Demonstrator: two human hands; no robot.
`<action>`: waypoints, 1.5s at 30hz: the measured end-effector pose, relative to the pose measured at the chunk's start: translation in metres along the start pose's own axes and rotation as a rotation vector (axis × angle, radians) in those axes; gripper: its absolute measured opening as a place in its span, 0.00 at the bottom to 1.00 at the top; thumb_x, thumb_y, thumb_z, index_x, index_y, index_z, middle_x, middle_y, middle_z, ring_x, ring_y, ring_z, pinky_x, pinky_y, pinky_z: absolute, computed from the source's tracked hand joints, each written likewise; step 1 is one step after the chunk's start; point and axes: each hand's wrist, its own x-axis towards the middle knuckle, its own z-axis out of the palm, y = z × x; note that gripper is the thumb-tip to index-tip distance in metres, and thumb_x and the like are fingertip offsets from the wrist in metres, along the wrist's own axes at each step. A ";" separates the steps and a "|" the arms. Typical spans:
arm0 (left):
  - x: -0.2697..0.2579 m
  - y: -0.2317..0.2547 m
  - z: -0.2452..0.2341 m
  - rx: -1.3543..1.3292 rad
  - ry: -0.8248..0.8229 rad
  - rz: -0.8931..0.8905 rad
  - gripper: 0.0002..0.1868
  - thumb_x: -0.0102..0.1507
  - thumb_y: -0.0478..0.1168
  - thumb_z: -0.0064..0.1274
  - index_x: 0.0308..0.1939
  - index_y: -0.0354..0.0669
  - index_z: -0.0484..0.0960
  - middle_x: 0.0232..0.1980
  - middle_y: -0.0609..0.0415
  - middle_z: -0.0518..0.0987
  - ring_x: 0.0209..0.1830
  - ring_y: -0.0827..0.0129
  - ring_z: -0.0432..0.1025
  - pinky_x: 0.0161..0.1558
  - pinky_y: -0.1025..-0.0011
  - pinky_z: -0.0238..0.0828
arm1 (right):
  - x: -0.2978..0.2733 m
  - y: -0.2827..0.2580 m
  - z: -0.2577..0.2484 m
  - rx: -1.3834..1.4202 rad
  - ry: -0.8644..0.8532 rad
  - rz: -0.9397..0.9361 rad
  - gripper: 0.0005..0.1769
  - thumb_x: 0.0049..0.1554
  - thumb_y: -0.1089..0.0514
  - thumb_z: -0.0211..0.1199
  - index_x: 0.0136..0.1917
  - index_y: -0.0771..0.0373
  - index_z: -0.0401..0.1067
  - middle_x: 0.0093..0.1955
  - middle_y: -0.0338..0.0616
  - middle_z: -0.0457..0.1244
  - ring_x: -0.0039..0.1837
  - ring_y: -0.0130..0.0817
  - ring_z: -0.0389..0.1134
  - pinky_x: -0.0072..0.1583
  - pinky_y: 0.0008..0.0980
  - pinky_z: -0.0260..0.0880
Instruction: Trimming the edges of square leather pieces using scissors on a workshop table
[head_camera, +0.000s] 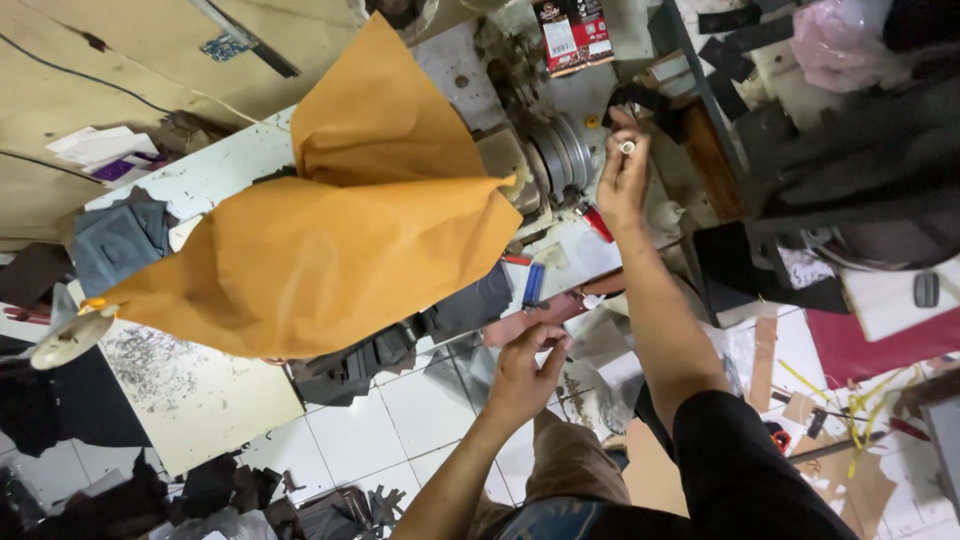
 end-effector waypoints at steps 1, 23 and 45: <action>-0.004 -0.001 -0.003 -0.007 -0.001 0.001 0.02 0.63 0.33 0.59 0.39 0.43 0.84 0.32 0.50 0.84 0.34 0.55 0.83 0.38 0.65 0.82 | -0.004 -0.012 -0.001 -0.006 -0.001 -0.003 0.02 0.71 0.64 0.46 0.53 0.63 0.58 0.66 0.56 0.65 0.66 0.49 0.66 0.66 0.45 0.64; -0.063 -0.088 -0.164 -0.034 0.143 0.207 0.19 0.67 0.38 0.58 0.60 0.34 0.77 0.52 0.42 0.76 0.52 0.49 0.76 0.51 0.63 0.76 | -0.275 -0.225 0.085 -0.112 -0.397 -0.027 0.13 0.55 0.69 0.61 0.55 0.67 0.77 0.52 0.52 0.72 0.50 0.55 0.74 0.50 0.46 0.75; -0.108 -0.134 -0.181 -0.309 -0.215 -0.321 0.06 0.70 0.34 0.48 0.47 0.34 0.77 0.29 0.47 0.79 0.23 0.71 0.73 0.22 0.77 0.72 | -0.311 -0.257 0.081 0.185 -0.339 0.211 0.15 0.65 0.64 0.55 0.61 0.68 0.77 0.41 0.50 0.68 0.40 0.41 0.73 0.44 0.36 0.74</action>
